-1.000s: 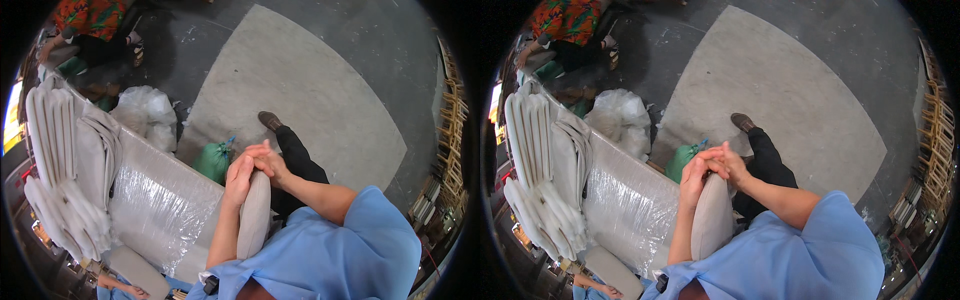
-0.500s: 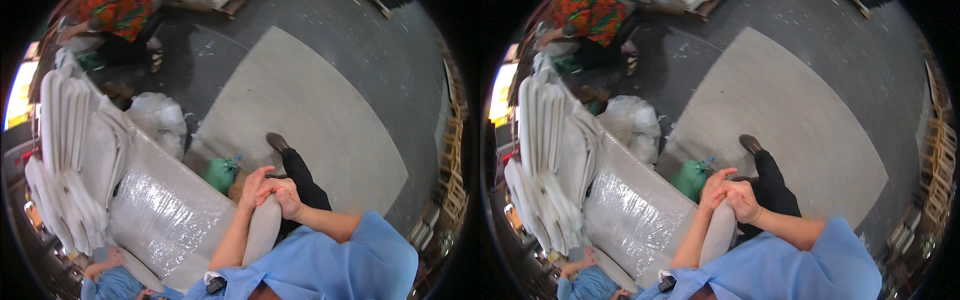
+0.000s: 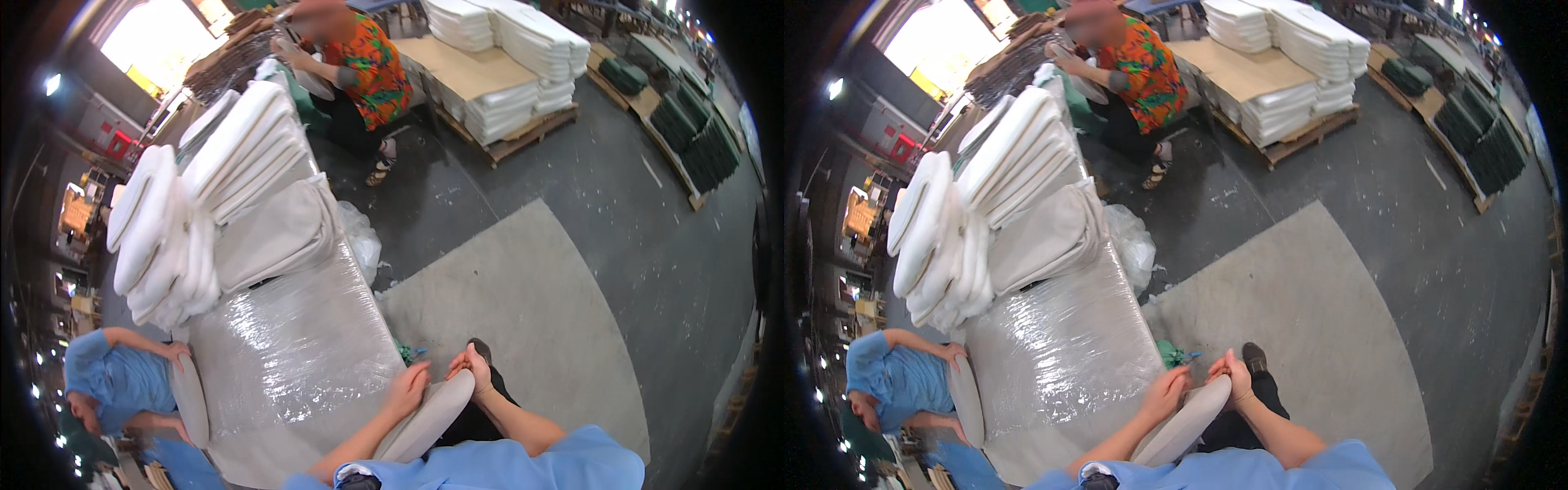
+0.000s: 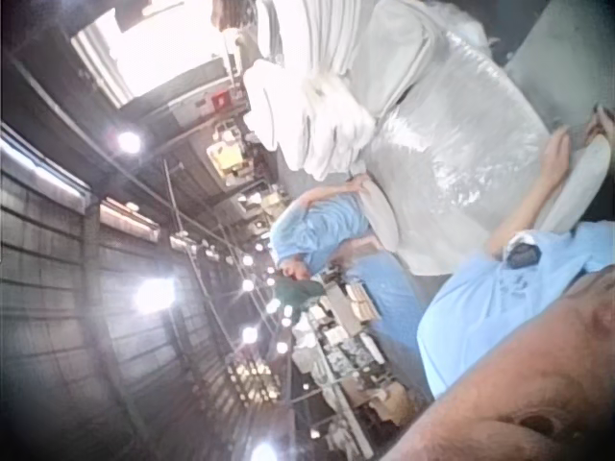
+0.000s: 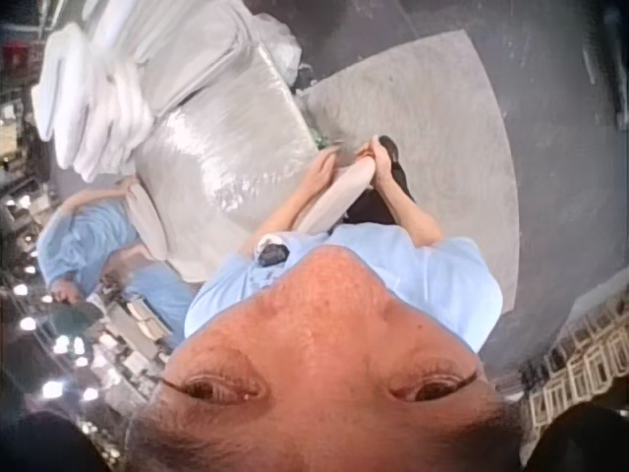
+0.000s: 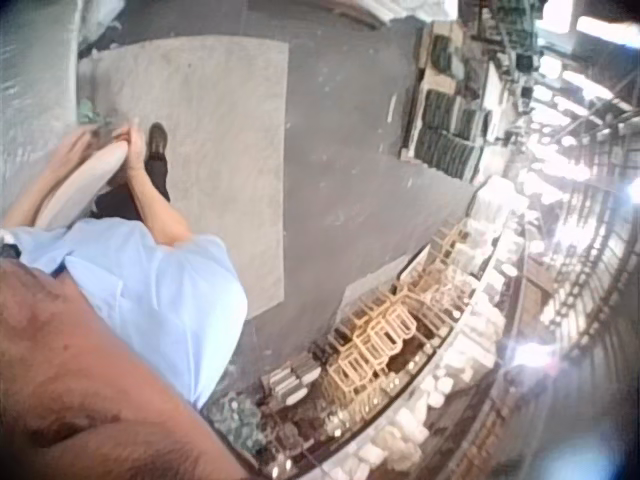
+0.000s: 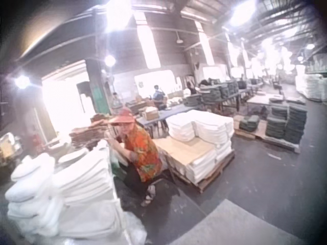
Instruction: The person inserts white foam inserts into grey fabric covers at a work table, then folds and stacks the finished cushions. The person repeats this process for multiple cushions while coworkers work nearby.
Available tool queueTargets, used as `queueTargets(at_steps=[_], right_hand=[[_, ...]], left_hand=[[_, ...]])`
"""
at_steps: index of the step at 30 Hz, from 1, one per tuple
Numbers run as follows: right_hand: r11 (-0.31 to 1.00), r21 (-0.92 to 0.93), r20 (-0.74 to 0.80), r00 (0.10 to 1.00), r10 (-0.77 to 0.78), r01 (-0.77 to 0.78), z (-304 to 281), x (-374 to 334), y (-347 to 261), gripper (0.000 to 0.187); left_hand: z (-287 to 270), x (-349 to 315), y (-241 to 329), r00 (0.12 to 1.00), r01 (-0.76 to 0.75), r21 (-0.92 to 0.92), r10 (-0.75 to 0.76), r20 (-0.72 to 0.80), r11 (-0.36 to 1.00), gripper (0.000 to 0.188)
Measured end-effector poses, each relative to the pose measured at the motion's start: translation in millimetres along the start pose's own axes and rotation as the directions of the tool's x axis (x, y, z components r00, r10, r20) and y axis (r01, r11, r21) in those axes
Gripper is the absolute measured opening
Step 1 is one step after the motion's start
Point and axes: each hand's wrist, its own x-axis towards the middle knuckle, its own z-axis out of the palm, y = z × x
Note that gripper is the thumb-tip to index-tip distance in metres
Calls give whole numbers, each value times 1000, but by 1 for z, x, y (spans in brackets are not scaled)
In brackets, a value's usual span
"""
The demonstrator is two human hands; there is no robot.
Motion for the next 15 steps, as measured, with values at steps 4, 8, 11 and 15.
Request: queueTargets(at_steps=[4, 8, 11, 15], right_hand=[[1000, 7, 77, 997, 1, -1, 27, -3, -15, 72], [984, -155, 225, 973, -52, 89, 93, 5, -20, 70], [963, -226, 387, 921, -47, 144, 136, 11, -30, 69], [964, -231, 495, 869, 2, 129, 180, 9, -21, 65]], left_hand=[[-36, -106, -31, 988, 134, 24, -132, -85, 991, 35], [-36, -174, -57, 899, 303, -241, -360, -249, 922, 42], [-41, -185, -62, 897, 219, -251, -296, -328, 943, 46], [-46, -204, -59, 854, 238, -393, -384, -351, 888, 47]])
